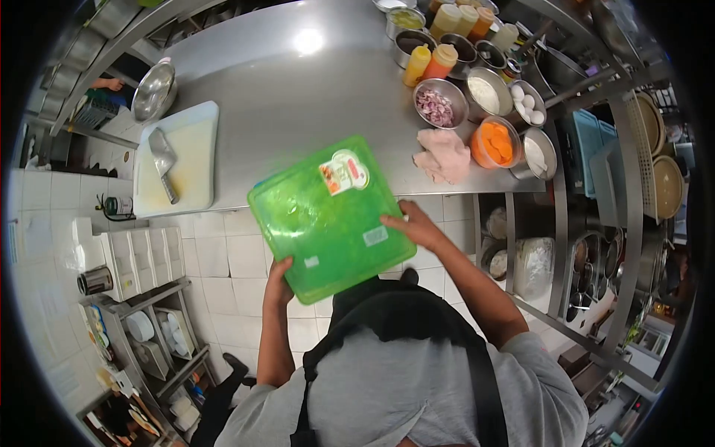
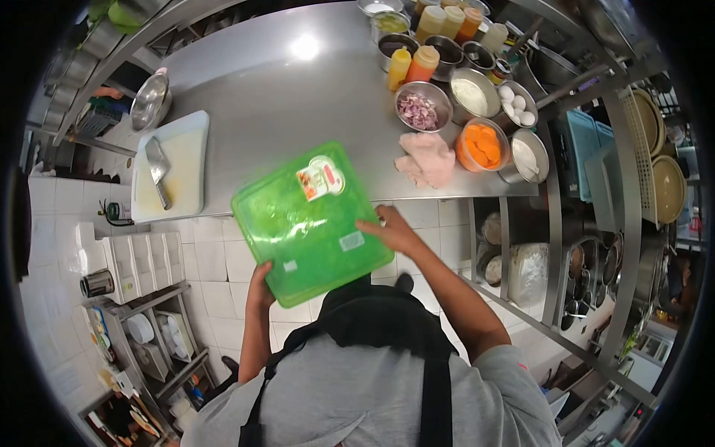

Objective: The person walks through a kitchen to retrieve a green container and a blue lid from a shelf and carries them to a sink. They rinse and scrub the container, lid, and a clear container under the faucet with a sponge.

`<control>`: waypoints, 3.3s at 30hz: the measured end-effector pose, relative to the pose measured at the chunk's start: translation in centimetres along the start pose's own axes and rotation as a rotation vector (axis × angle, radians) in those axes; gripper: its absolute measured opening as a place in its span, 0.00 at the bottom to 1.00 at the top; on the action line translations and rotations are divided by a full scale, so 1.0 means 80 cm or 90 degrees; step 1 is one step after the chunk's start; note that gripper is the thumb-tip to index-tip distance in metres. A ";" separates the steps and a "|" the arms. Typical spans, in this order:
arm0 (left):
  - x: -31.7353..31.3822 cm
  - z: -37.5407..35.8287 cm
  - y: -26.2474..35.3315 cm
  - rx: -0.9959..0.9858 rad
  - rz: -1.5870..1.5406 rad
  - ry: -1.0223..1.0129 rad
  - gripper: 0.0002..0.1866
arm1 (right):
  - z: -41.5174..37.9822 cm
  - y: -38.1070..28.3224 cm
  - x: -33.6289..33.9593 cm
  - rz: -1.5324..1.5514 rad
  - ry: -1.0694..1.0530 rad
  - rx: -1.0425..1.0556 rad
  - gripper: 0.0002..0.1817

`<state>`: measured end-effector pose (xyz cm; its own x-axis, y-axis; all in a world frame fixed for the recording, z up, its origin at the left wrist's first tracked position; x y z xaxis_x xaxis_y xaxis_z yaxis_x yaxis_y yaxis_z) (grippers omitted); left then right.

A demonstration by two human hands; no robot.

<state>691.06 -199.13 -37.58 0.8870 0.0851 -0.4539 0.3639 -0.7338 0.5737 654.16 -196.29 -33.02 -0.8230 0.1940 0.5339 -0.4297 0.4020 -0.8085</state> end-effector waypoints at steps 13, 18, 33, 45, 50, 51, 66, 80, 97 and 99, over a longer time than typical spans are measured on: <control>-0.089 -0.072 -0.063 -0.033 0.224 -0.090 0.41 | -0.248 0.091 0.081 0.411 0.177 -0.155 0.27; -0.145 -0.095 -0.190 0.082 0.274 -0.199 0.33 | -0.410 0.180 0.124 0.517 0.352 -0.167 0.37; -0.363 -0.361 -0.634 0.412 0.695 -0.431 0.25 | -0.952 0.435 0.203 0.743 0.725 -0.471 0.45; -0.581 -0.498 -0.964 0.495 0.755 -0.634 0.25 | -1.184 0.546 0.360 0.709 1.059 -0.539 0.50; -0.703 -0.561 -1.159 0.529 0.805 -0.738 0.29 | -1.283 0.619 0.470 0.810 1.145 -0.442 0.44; -0.729 -0.588 -1.190 0.520 0.815 -0.779 0.31 | -1.305 0.619 0.493 0.820 1.155 -0.427 0.43; -0.955 -0.903 -1.556 0.541 0.823 -1.058 0.42 | -1.546 0.809 0.694 0.852 1.432 -0.313 0.38; -1.252 -0.858 -1.857 0.474 0.843 -0.780 0.26 | -1.654 1.110 1.142 0.699 1.184 -0.257 0.43; -1.496 -1.099 -2.376 0.540 0.881 -1.042 0.27 | -1.882 1.443 1.364 0.817 1.411 -0.321 0.37; -1.486 -1.178 -2.448 0.584 0.877 -1.128 0.27 | -1.942 1.439 1.365 0.814 1.506 -0.330 0.36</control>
<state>541.15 -1.98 -31.74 -0.7299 -0.5388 -0.4207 -0.5588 0.1159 0.8211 572.49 10.22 -29.35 0.9456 0.2366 -0.2232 -0.0719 -0.5171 -0.8529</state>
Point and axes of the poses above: each hand's wrist, its own z-axis towards the middle knuckle, its own x-axis out of the back of the hand, y = z × x, the point moved 7 cm from there along z, towards the middle knuckle, and after that the axes turned 15 degrees about y, right-handed, at the moved point
